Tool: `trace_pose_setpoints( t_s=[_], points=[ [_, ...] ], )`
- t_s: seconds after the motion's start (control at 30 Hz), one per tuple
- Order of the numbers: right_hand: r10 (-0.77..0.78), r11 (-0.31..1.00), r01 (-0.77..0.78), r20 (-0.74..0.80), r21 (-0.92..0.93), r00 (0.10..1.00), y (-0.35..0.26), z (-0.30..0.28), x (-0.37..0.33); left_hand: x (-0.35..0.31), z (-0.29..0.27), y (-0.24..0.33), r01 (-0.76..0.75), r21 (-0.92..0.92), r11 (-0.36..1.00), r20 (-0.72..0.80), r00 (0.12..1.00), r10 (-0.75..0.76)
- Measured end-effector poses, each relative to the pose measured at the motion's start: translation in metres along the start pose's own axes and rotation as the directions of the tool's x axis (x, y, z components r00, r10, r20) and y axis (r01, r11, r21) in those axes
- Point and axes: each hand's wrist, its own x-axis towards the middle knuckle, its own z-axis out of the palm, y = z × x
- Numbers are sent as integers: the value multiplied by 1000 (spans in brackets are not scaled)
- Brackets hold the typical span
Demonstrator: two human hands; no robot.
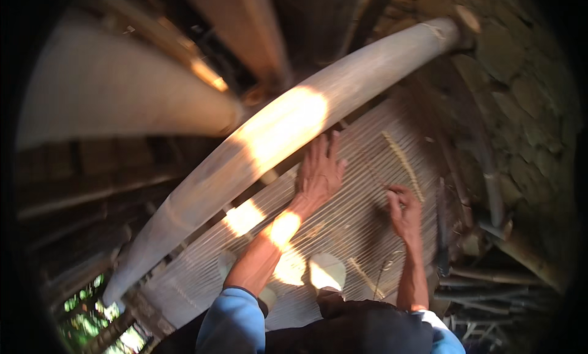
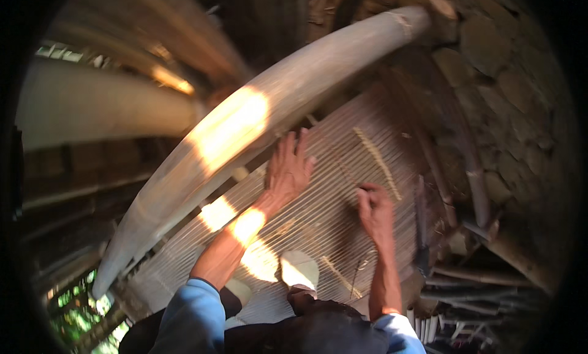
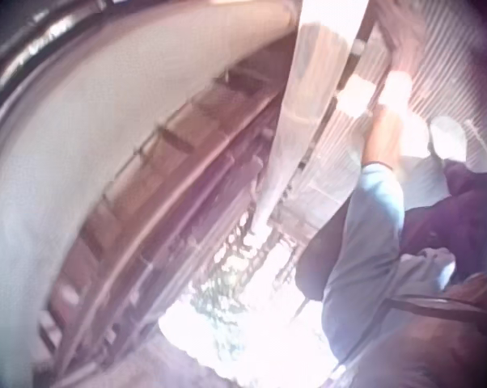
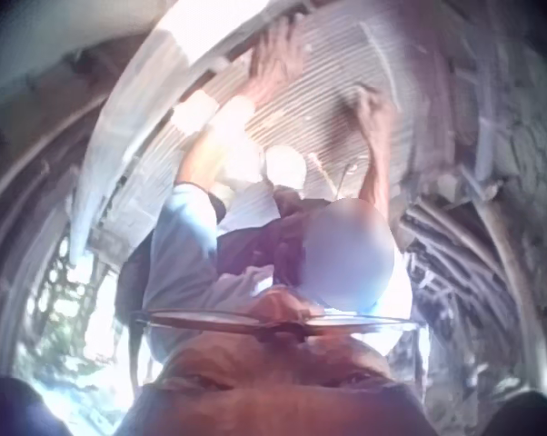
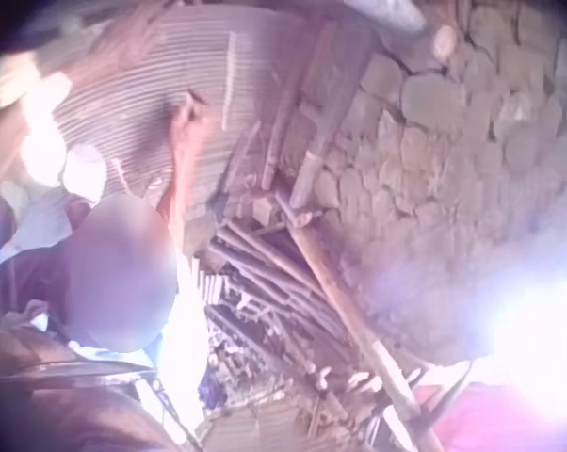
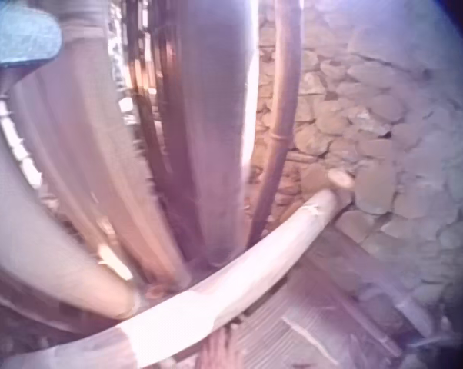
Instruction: The person shaves a bamboo strip with a knife and then threads a thin cord through a bamboo lattice to secure it.
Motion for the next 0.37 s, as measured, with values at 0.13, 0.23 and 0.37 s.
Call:
trace_pose_setpoints(
  t_s=[0.13, 0.23, 0.37],
  points=[
    [-122, 962, 72, -181, -263, 976, -25, -23, -2, -61, -64, -35, -358, 242, 902, 199, 928, 314],
    [-360, 933, 346, -214, -98, 908, -104, 1, 21, -132, -133, -79, -389, 136, 911, 435, 850, 298],
    [-768, 625, 780, -192, -18, 611, -193, 48, 20, -270, -243, -120, -467, 203, 861, 610, 748, 262]
  ],
)
